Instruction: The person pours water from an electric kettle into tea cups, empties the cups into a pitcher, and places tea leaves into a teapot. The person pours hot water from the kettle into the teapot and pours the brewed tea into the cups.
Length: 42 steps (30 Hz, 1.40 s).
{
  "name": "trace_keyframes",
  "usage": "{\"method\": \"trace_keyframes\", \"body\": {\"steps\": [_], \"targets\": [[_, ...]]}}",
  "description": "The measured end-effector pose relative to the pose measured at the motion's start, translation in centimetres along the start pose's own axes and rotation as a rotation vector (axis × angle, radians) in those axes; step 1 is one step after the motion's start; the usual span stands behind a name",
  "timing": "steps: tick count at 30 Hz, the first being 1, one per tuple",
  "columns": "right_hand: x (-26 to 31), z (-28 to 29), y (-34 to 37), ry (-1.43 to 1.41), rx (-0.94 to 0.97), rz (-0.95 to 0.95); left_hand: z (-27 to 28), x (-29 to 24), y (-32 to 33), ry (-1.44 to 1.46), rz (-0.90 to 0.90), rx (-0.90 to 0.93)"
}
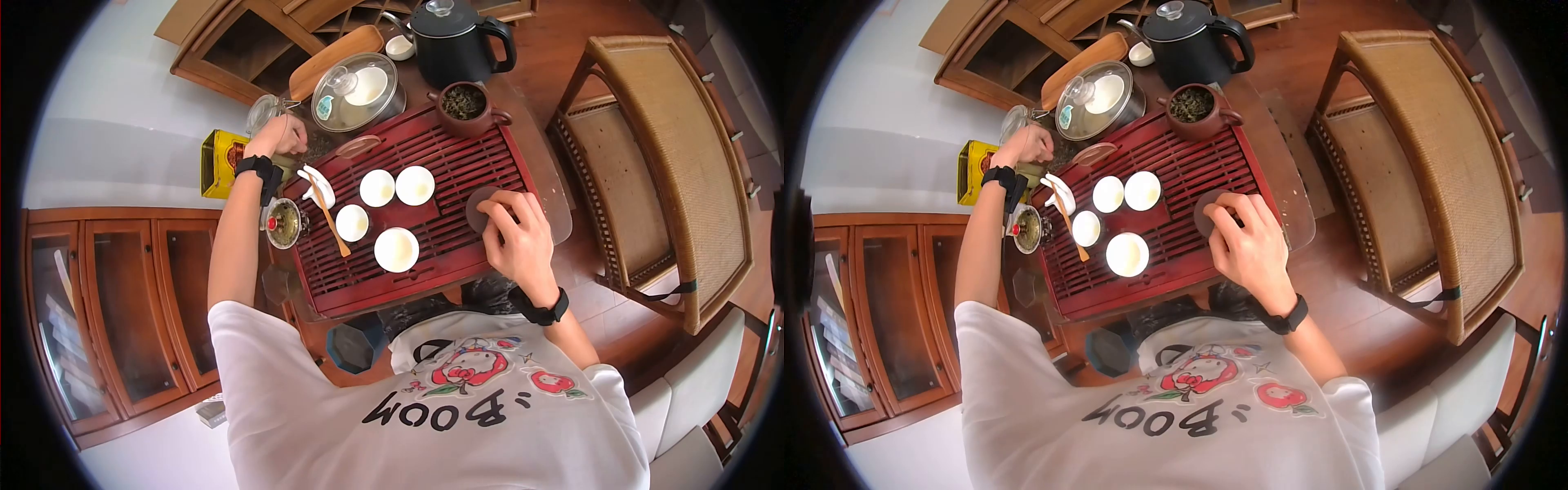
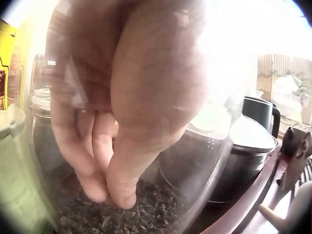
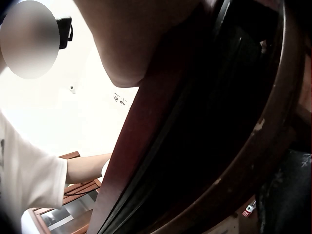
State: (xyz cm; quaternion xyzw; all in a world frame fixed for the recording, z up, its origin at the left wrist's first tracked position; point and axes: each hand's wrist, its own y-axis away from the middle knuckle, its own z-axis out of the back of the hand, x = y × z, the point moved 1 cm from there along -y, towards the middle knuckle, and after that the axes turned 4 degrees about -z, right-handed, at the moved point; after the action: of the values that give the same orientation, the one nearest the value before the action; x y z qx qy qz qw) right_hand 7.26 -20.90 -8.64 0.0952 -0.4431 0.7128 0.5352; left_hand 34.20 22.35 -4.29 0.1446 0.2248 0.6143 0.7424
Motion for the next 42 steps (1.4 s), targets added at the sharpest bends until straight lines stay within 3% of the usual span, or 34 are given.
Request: {"method": "trace_keyframes", "body": {"steps": [2,5,6,8,11,13,14,16,18,22,25,30,37,42], "targets": [[-0.1,0.0,0.0,0.007,-0.012,0.029,0.4,-0.4,0.3,-0.126,-0.040,-0.020],[-0.1,0.1,0.1,-0.015,-0.004,0.018,2.1,-0.5,2.3,0.114,-0.052,-0.088],[-0.1,0.1,0.1,-0.007,-0.012,0.005,2.6,-0.3,2.9,0.290,0.011,-0.196],[-0.2,0.1,0.1,-0.003,-0.014,0.025,6.1,-2.2,5.9,-0.037,0.035,-0.279],[-0.1,-0.1,0.0,-0.009,-0.019,0.027,9.7,-5.4,9.2,-0.075,-0.007,-0.528],[-0.2,-0.1,0.0,-0.004,-0.023,0.031,9.8,-11.7,10.7,-0.090,-0.206,-0.708],[-0.1,-0.1,0.1,-0.005,-0.017,0.040,9.3,-13.6,9.8,0.042,-0.371,-0.670],[-0.2,-0.1,0.1,-0.003,-0.021,0.041,6.9,-20.0,9.0,0.149,-0.477,-0.557],[-0.2,0.0,0.0,-0.001,-0.023,0.047,3.3,-23.4,5.8,0.211,-0.728,-0.491],[-0.1,0.1,0.1,-0.007,-0.016,0.035,-0.7,-28.2,1.4,0.184,-0.831,-0.344],[-0.2,0.1,0.1,0.000,-0.023,0.043,-1.8,-28.8,0.9,0.078,-0.979,-0.509],[-0.1,0.0,0.2,-0.013,-0.025,0.034,-1.0,-26.6,3.4,0.169,-0.890,-0.533],[-0.2,0.7,-0.1,-0.058,0.017,0.031,-0.5,-21.7,15.8,0.227,-0.578,-0.522],[-3.6,3.1,-3.2,-0.802,0.159,-0.412,-2.8,-19.7,25.2,0.340,-0.321,-0.580]]}}
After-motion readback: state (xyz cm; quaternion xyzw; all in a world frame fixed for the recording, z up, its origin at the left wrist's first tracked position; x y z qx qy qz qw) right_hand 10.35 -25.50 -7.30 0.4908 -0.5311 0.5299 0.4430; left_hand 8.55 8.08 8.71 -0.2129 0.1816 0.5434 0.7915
